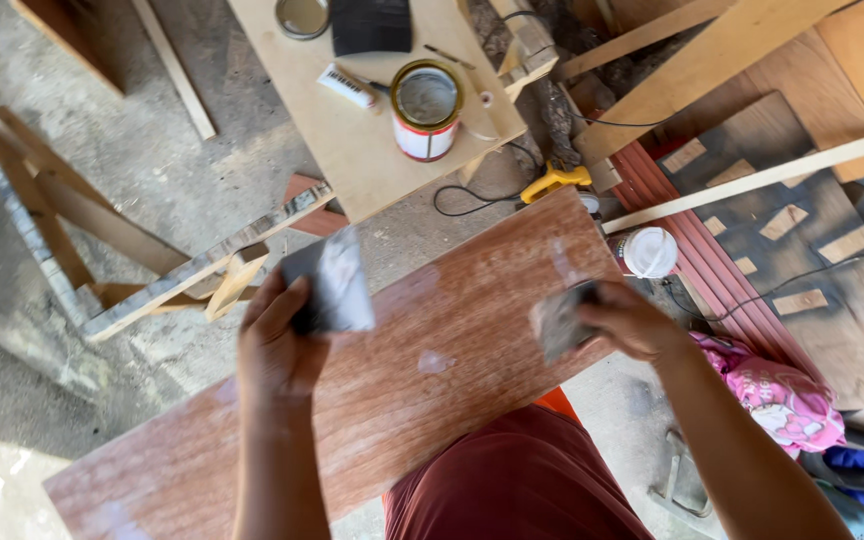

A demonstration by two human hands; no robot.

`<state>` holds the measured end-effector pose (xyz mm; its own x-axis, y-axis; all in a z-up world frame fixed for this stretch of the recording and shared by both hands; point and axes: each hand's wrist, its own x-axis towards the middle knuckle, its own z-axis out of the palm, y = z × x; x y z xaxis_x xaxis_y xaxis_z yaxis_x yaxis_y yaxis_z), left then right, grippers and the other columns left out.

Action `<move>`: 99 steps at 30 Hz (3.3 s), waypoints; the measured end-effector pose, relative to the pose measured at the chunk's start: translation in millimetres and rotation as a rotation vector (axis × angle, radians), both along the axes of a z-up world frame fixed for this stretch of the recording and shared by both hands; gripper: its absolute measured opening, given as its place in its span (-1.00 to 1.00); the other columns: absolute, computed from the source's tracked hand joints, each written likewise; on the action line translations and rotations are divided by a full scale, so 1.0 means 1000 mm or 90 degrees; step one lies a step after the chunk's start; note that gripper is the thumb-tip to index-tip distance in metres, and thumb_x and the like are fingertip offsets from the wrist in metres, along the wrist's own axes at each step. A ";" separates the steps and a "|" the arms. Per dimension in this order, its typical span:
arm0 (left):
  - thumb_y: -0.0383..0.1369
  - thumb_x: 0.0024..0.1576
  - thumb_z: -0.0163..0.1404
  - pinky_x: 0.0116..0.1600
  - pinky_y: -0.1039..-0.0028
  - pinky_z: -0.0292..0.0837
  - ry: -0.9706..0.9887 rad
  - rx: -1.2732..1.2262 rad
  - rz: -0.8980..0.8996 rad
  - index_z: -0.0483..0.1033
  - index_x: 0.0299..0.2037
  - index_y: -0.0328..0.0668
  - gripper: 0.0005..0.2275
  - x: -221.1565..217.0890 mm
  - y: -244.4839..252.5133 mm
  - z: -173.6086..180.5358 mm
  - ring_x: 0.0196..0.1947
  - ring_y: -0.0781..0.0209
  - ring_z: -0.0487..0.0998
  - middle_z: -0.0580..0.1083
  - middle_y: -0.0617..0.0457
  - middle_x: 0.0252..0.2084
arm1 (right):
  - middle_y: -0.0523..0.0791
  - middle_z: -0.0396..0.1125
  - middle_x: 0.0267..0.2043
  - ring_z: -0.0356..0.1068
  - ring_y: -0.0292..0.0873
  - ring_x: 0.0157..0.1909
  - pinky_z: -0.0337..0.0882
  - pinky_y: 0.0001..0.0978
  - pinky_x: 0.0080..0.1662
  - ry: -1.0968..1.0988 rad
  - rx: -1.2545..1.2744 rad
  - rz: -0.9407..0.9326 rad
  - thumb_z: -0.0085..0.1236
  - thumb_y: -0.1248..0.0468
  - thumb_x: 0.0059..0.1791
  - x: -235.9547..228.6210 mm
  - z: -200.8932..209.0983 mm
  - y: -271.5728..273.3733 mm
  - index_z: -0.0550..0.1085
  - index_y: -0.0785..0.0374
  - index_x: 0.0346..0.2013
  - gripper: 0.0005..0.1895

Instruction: The person uses two small metal scrapers to spread a white filler substance across a long wooden plank. They work on the flat surface and then move to the edges, smoothing the filler into the wood grain.

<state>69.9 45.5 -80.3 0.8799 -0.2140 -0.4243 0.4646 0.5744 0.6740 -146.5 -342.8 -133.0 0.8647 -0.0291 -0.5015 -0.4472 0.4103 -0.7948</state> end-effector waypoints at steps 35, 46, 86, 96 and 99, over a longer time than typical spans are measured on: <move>-0.54 0.20 -0.05 -0.45 -0.07 0.69 0.146 0.057 -0.160 0.49 0.02 -0.24 -0.79 -0.084 0.043 -0.167 -0.41 -0.27 0.69 0.59 -0.25 -0.29 | 0.12 0.50 0.01 0.49 0.23 0.07 0.47 0.07 0.09 -0.018 -0.989 0.271 -0.05 0.50 0.03 0.063 0.006 -0.021 0.54 0.17 0.18 -0.55; -0.55 0.19 -0.05 -0.48 -0.08 0.68 0.145 0.063 -0.146 0.49 0.00 -0.26 -0.80 -0.081 0.037 -0.151 -0.43 -0.25 0.68 0.59 -0.25 -0.31 | -0.03 0.25 0.41 0.15 0.06 0.48 0.10 -0.03 0.46 -0.132 -1.072 0.425 -0.06 0.48 -0.01 -0.004 -0.073 -0.037 0.36 0.00 0.38 -0.34; -0.56 0.20 -0.07 -0.44 -0.09 0.67 0.137 0.106 -0.199 0.51 0.03 -0.37 -0.78 -0.097 0.001 -0.131 -0.42 -0.23 0.69 0.57 -0.24 -0.33 | -0.13 0.33 0.34 0.13 0.00 0.49 0.11 -0.01 0.42 -0.194 -0.972 0.535 0.02 0.56 -0.11 -0.071 -0.018 -0.025 0.42 -0.03 0.28 -0.31; -0.53 0.23 -0.05 -0.45 -0.09 0.65 0.033 0.209 -0.288 0.56 -0.02 -0.42 -0.81 -0.084 -0.058 -0.087 -0.45 -0.22 0.66 0.56 -0.32 -0.34 | -0.09 0.51 0.15 0.43 -0.08 0.24 0.42 -0.17 0.23 -0.045 -0.665 0.107 -0.06 0.53 -0.02 -0.030 0.058 0.027 0.59 0.07 0.15 -0.48; -0.49 0.26 -0.10 -0.45 0.04 0.67 -0.033 0.278 -0.365 0.53 -0.02 -0.40 -0.81 -0.080 -0.076 -0.057 -0.45 -0.16 0.65 0.56 -0.31 -0.33 | 0.01 0.52 0.13 0.61 -0.13 -0.04 0.50 -0.24 0.14 -0.108 -0.568 0.160 -0.15 0.56 -0.02 -0.005 0.075 0.059 0.58 0.09 0.16 -0.43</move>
<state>-9.9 -30.9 -137.5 0.7013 -0.4686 -0.5373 0.5737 -0.0764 0.8155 -151.1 -284.1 -57.9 0.9571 -0.1451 -0.2508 -0.2897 -0.4741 -0.8314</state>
